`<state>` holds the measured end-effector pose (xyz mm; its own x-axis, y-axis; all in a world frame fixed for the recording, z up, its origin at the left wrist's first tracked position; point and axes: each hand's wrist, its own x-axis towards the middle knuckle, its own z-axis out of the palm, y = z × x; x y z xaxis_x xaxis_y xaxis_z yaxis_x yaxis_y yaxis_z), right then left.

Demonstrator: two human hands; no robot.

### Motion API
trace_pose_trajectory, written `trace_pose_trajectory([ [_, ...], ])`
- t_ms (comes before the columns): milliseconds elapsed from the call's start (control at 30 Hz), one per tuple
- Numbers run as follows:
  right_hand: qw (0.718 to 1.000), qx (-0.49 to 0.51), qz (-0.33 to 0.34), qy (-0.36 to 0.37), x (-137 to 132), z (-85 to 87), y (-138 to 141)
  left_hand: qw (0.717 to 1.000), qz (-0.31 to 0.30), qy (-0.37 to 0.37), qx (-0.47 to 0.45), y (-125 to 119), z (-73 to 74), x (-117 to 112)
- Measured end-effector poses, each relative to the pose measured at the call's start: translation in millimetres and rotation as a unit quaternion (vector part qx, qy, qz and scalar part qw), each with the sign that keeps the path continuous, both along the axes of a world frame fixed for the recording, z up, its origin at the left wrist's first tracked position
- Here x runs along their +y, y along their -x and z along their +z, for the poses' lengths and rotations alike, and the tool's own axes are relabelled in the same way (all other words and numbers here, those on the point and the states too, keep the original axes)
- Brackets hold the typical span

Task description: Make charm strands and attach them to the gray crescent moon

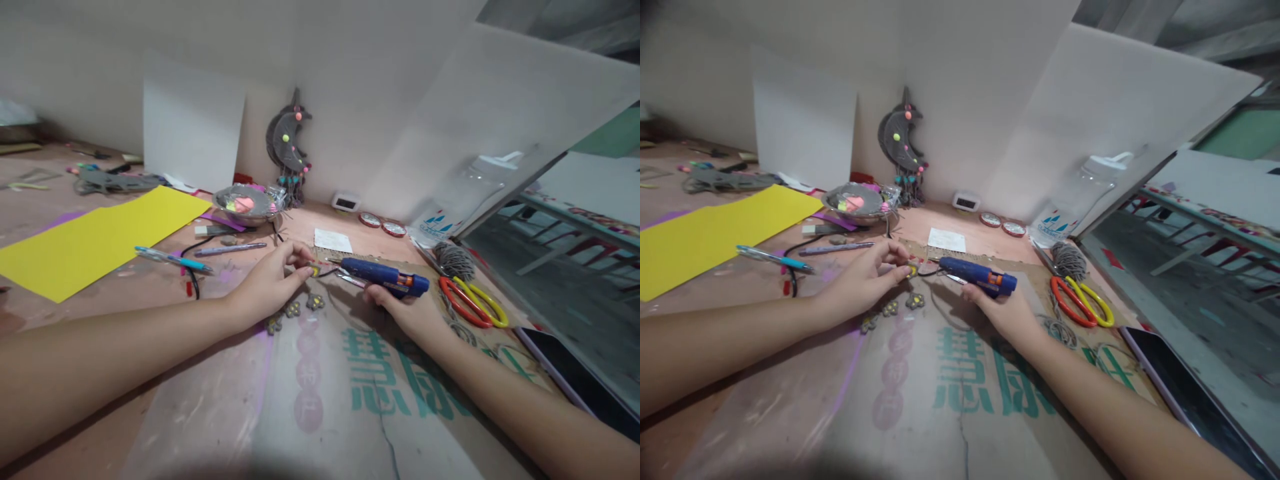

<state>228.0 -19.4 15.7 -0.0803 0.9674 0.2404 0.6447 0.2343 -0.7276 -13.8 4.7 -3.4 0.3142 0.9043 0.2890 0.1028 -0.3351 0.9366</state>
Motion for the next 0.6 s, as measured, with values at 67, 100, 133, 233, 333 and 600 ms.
trace_pose_trajectory([
  [67, 1.000, 0.006, 0.002, -0.012, 0.5, 8.3, -3.8, 1.000, -0.007, 0.019, -0.004, -0.6, -1.6, 0.5],
  [100, 1.000, 0.009, 0.006, -0.021, 0.0, 14.1, -5.9, 0.999, -0.013, 0.030, -0.005, -0.7, -2.1, 0.7],
  [133, 0.999, 0.014, 0.012, -0.033, -1.0, 20.7, -8.1, 0.999, -0.019, 0.040, -0.007, -0.7, -2.3, 0.6],
  [233, 0.997, 0.040, 0.017, -0.068, -6.8, 40.6, -12.6, 0.997, -0.038, 0.059, -0.010, 0.0, -1.1, -0.4],
  [333, 0.998, 0.036, -0.002, -0.060, -12.4, 54.7, -11.6, 0.998, -0.037, 0.058, -0.004, 0.7, 0.6, -1.8],
  [600, 0.997, -0.031, -0.021, -0.073, 19.0, 55.8, -8.9, 0.999, -0.026, 0.033, -0.011, -0.2, -1.3, -1.0],
])
